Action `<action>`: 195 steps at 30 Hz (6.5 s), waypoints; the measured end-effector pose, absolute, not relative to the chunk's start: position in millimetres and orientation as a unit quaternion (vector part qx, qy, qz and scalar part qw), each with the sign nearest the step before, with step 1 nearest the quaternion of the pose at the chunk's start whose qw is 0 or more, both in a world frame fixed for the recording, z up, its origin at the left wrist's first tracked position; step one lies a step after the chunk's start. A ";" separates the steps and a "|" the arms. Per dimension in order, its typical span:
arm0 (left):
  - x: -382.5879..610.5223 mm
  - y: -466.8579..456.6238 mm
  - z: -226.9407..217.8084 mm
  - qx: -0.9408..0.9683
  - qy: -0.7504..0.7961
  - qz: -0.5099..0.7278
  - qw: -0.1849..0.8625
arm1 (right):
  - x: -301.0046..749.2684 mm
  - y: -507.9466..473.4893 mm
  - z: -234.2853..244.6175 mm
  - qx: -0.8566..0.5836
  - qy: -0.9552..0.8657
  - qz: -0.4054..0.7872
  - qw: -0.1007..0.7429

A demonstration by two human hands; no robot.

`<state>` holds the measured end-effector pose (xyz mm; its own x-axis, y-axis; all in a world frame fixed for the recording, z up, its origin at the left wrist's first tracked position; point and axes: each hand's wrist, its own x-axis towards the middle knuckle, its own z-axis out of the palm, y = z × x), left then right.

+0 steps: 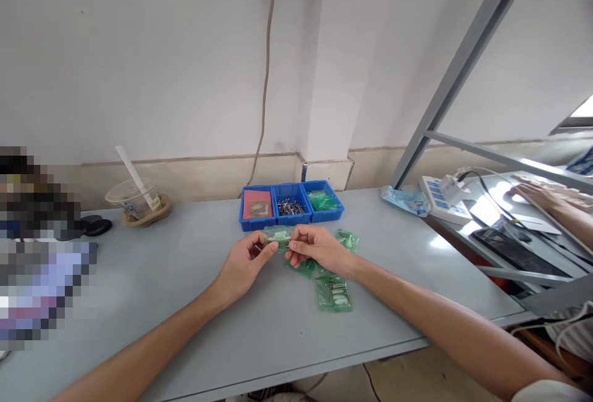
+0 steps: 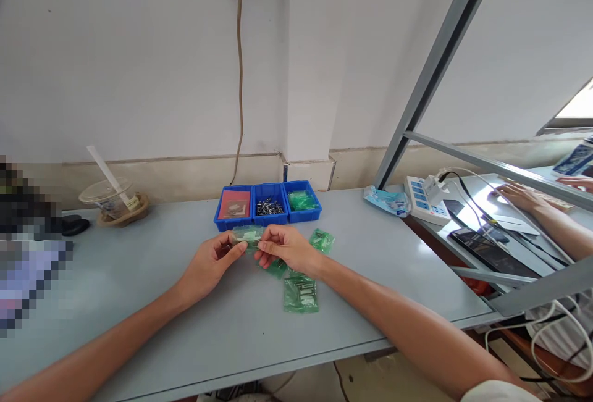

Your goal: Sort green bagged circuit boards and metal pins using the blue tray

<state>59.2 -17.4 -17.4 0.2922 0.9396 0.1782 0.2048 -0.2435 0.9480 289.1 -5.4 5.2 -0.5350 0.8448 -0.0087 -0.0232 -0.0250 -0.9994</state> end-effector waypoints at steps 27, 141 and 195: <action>61.4 -16.6 -12.3 0.675 0.424 0.416 0.437 | 288.5 -3.8 2.9 -0.347 -0.622 0.604 0.358; 62.0 -21.0 -8.2 0.700 0.393 0.396 0.446 | 286.6 -20.4 7.6 -0.376 -0.760 0.404 0.342; 52.9 -23.2 -10.8 0.783 0.408 0.333 0.331 | 342.3 19.8 26.8 -0.456 -0.727 0.131 0.496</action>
